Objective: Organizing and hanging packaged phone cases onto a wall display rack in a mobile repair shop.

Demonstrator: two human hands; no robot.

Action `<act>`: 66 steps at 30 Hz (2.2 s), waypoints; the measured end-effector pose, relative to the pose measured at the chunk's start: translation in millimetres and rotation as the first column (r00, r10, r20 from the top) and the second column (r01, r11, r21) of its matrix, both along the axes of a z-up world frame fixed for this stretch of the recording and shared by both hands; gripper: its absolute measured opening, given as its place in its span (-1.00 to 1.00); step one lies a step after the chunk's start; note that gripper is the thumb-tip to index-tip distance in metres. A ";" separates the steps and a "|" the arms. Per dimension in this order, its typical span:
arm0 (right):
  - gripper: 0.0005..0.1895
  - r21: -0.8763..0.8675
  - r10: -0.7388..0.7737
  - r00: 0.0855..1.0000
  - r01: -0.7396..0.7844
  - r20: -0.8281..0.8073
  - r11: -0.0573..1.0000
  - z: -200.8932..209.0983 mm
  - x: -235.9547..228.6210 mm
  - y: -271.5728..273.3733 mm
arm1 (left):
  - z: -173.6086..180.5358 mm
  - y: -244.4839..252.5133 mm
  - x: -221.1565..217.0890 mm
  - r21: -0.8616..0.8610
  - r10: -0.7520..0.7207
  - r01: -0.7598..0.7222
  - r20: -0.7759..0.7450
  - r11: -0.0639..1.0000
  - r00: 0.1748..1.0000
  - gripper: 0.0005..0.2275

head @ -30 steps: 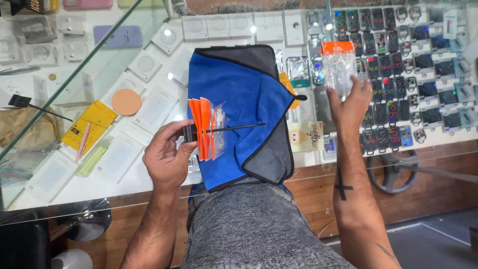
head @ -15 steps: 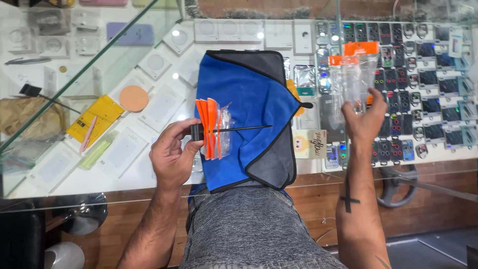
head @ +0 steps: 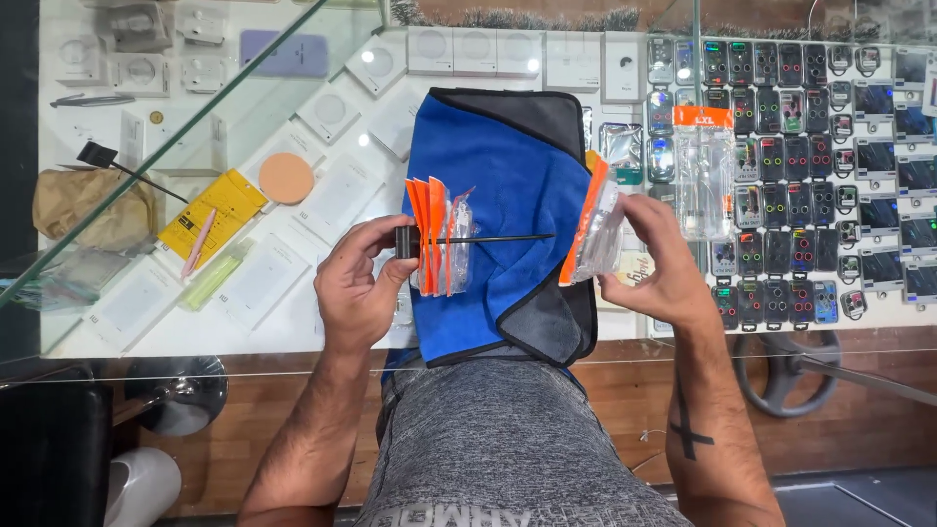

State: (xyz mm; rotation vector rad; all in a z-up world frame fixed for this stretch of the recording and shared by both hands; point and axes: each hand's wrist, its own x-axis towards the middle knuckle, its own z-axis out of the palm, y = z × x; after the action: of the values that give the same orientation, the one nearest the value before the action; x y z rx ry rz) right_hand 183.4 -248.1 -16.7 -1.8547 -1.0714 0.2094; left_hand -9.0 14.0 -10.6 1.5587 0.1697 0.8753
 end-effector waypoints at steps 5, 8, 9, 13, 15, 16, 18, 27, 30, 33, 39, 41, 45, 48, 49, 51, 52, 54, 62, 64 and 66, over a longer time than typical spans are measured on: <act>-0.14 -0.095 0.041 0.990 -0.029 0.133 0.995 16.1 -6.1 10.8 | -1.2 -0.7 -1.7 -0.001 0.009 -0.009 -0.012 1.000 1.000 -0.72; -0.15 -0.101 0.041 0.989 -0.026 0.143 0.995 17.1 -9.1 12.2 | -2.4 -0.9 -2.8 -0.004 0.010 -0.010 -0.025 1.000 1.000 -0.72; -0.15 -0.102 0.041 0.990 -0.027 0.136 0.994 17.6 -9.7 13.7 | -2.1 -0.5 -2.7 -0.003 0.008 -0.008 -0.026 1.000 1.000 -0.72; -0.15 -0.111 0.051 0.991 -0.037 0.125 0.993 15.5 -10.2 15.2 | -2.5 0.7 -2.8 -0.007 0.004 -0.005 -0.027 1.000 1.000 -0.72; -0.16 -0.119 0.066 0.991 -0.052 0.116 0.992 16.5 -10.3 16.9 | -0.8 0.4 -3.0 -0.008 0.001 -0.002 -0.024 1.000 1.000 -0.72; -0.17 -0.127 0.079 0.991 -0.065 0.108 0.990 17.1 -10.2 17.9 | 0.1 0.4 -2.9 -0.009 -0.003 0.003 -0.020 1.000 1.000 -0.72; -0.16 -0.129 0.100 0.990 -0.087 0.099 0.988 13.4 -10.6 21.3 | -0.8 0.1 -1.4 -0.010 -0.005 0.005 -0.017 1.000 1.000 -0.73; -0.12 -0.080 0.243 0.970 -0.245 -0.027 0.966 -14.0 -30.9 59.8 | 8.6 -8.0 2.7 0.007 -0.021 0.021 -0.016 1.000 1.000 -0.74; -0.14 -0.074 0.272 0.961 -0.275 -0.054 0.959 -14.3 -37.0 72.6 | 10.3 -11.0 3.9 -0.004 -0.026 0.026 -0.012 1.000 1.000 -0.75; -0.14 -0.039 0.291 0.951 -0.296 -0.102 0.954 -7.0 -43.7 85.1 | 11.7 -13.4 5.3 -0.013 -0.037 0.037 -0.011 0.999 0.999 -0.75; -0.18 -0.003 0.290 0.946 -0.294 -0.144 0.956 -3.9 -50.5 92.6 | 10.8 -14.1 6.5 -0.010 -0.056 0.056 -0.002 0.998 0.998 -0.75; -0.16 -0.012 0.270 0.955 -0.273 -0.126 0.962 -9.6 -42.2 83.4 | 8.6 -12.0 5.6 -0.012 -0.065 0.065 0.006 0.998 0.998 -0.75; -0.21 -0.010 -0.065 0.997 0.066 0.049 0.998 -26.2 -6.1 44.6 | 1.1 -6.8 0.9 -0.021 -0.025 0.024 -0.016 0.999 1.000 -0.73; -0.40 -0.012 -0.411 0.869 0.431 0.274 0.902 -47.6 34.8 0.6 | 0.2 -4.0 -0.6 -0.026 0.017 -0.017 -0.023 1.000 1.000 -0.72; -0.47 0.003 -0.542 0.744 0.588 0.392 0.809 -56.4 49.0 -17.7 | 0.2 -4.3 -1.1 -0.031 0.026 -0.027 -0.028 0.999 0.999 -0.72; -0.45 -0.068 -0.570 0.671 0.673 0.475 0.736 -77.0 67.9 -46.0 | -0.1 -4.0 0.0 -0.035 0.024 -0.025 -0.027 0.999 0.999 -0.72; -0.41 -0.125 -0.581 0.594 0.751 0.556 0.649 -86.8 77.3 -60.7 | 0.0 -3.9 1.1 -0.037 0.024 -0.025 -0.025 0.999 0.999 -0.72; -0.38 -0.271 -0.625 0.622 0.777 0.472 0.568 -76.6 71.1 -59.9 | 1.3 -4.4 2.1 -0.041 0.023 -0.024 -0.022 0.999 0.999 -0.72; -0.35 -0.508 -0.661 0.620 0.766 0.422 0.394 -72.4 71.5 -59.6 | -0.2 -3.8 1.3 -0.046 0.025 -0.026 -0.021 0.999 0.999 -0.72; -0.34 -0.472 -0.688 0.625 0.764 0.370 0.440 -65.6 68.8 -54.6 | -0.3 -2.7 0.2 -0.060 0.029 -0.030 -0.026 0.998 0.999 -0.72; -0.33 -0.399 -0.734 0.650 0.737 0.197 0.545 -59.9 61.1 -52.7 | -2.1 -3.0 0.8 -0.065 0.038 -0.040 -0.019 0.997 0.999 -0.72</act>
State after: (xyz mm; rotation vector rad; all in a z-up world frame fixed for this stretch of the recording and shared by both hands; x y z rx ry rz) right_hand 244.6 -300.8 -76.6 -2.5729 -0.1327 -0.0688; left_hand -8.1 11.0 -12.8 1.5067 0.2405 0.8779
